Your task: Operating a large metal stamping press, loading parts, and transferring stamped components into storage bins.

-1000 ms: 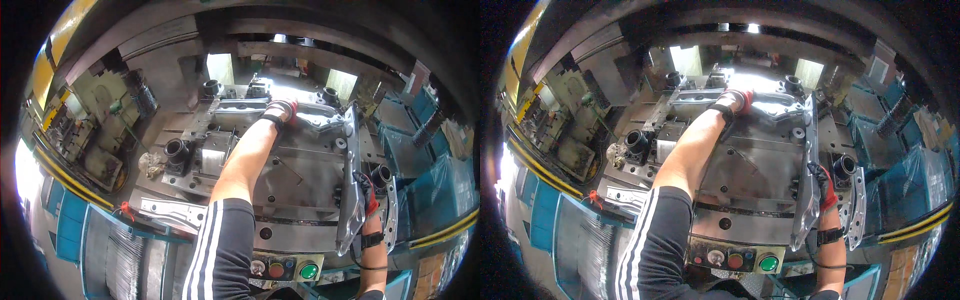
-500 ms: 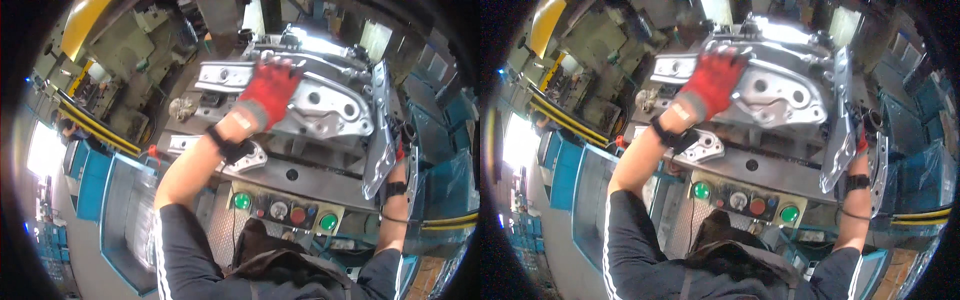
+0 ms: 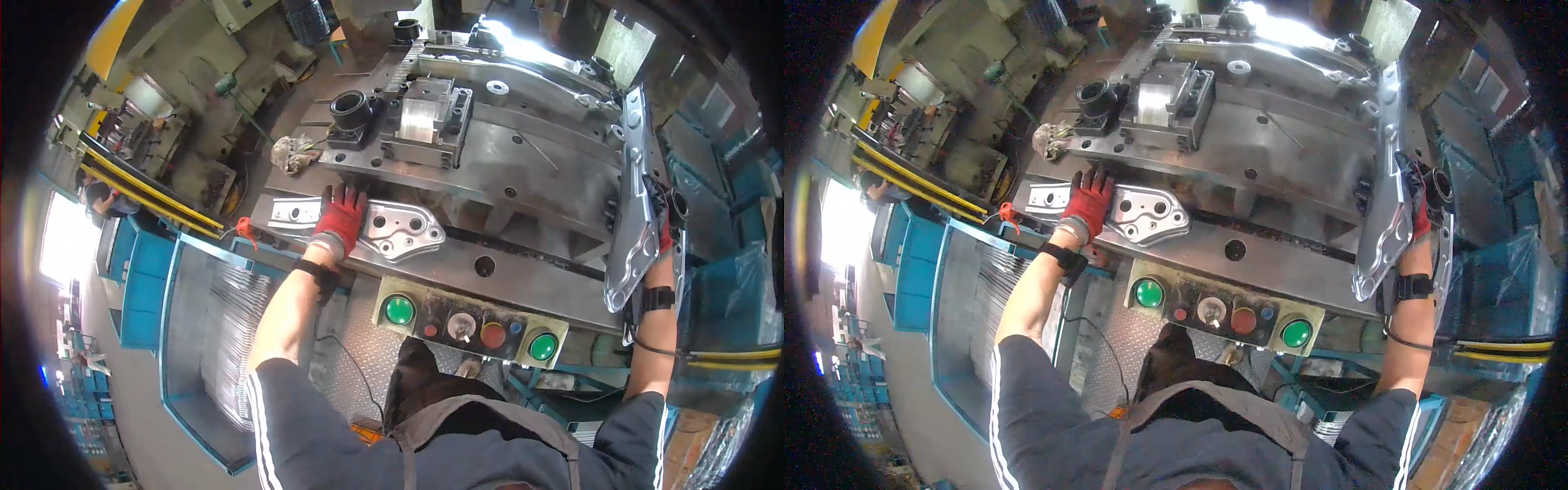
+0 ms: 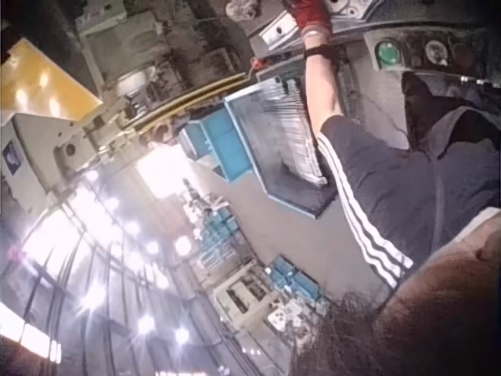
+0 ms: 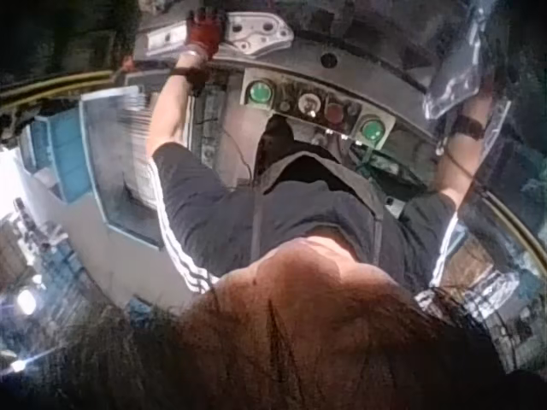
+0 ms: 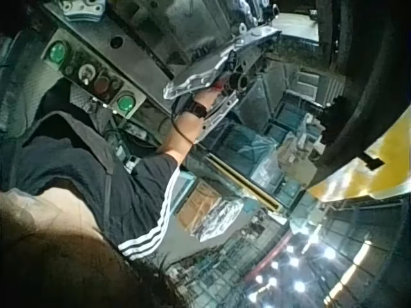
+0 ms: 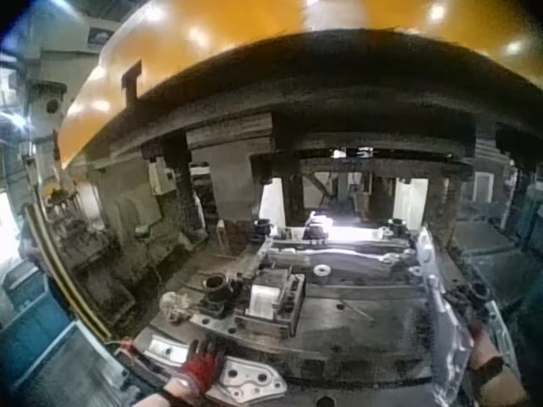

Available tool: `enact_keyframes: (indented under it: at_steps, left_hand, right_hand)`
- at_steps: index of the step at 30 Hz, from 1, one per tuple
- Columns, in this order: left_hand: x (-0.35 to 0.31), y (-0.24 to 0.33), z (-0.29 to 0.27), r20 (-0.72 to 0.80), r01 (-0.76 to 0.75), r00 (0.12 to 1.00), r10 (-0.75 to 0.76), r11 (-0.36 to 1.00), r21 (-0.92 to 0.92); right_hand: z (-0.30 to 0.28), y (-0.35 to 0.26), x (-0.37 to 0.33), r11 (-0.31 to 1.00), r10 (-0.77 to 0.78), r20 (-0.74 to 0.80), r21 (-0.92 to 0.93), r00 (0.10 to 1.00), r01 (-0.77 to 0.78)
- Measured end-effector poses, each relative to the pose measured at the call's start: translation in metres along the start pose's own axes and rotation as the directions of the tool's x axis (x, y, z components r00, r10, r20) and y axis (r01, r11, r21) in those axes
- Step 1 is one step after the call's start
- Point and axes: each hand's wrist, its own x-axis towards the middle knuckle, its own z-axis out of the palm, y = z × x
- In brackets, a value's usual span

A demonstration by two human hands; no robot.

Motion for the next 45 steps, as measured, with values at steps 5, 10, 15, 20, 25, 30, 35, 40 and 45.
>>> enact_keyframes:
  at_steps: [5,10,15,20,25,30,35,40,45]
  left_hand:
    - [-0.005,0.008,-0.004,-0.037,0.090,0.995,-0.098,0.981,-0.171]
    - [-0.042,0.010,0.006,-0.041,0.250,0.957,-0.289,0.885,-0.394]
    - [-0.079,0.023,0.029,-0.195,0.276,0.876,-0.440,0.791,-0.547]
    - [-0.089,0.031,0.066,-0.220,0.248,0.859,-0.462,0.751,-0.612]
    - [-0.128,0.023,0.088,-0.018,0.415,0.845,-0.534,0.678,-0.607]
    - [-0.147,0.035,0.111,0.098,0.460,0.859,-0.502,0.674,-0.579]
    - [-0.131,0.064,0.135,0.364,0.408,0.912,-0.189,0.505,-0.761]
    - [-0.119,0.105,0.098,0.349,0.380,0.916,0.198,-0.151,-0.912]
    - [-0.125,0.156,0.156,0.321,0.325,0.943,0.093,-0.478,-0.816]
  right_hand:
    - [0.010,-0.013,0.014,0.999,0.007,-0.007,-0.036,1.000,-0.007]
    - [0.074,-0.051,0.028,0.826,-0.131,0.076,-0.543,0.988,0.152]
    - [0.177,-0.071,0.096,-0.403,-0.262,0.341,-0.889,0.903,0.218]
    - [0.220,-0.081,0.176,-0.670,-0.068,0.498,-0.665,0.865,0.330]
    - [0.243,-0.068,0.237,-0.661,0.099,0.403,-0.657,0.910,0.363]
    - [0.231,-0.050,0.270,-0.569,0.112,0.440,-0.707,0.891,0.420]
    - [0.198,-0.033,0.273,-0.717,-0.081,0.479,-0.637,0.874,0.283]
    - [0.181,-0.015,0.136,-0.554,-0.256,0.519,-0.770,0.816,0.316]
    - [0.098,0.042,-0.067,-0.161,-0.503,0.395,-0.916,0.769,0.366]
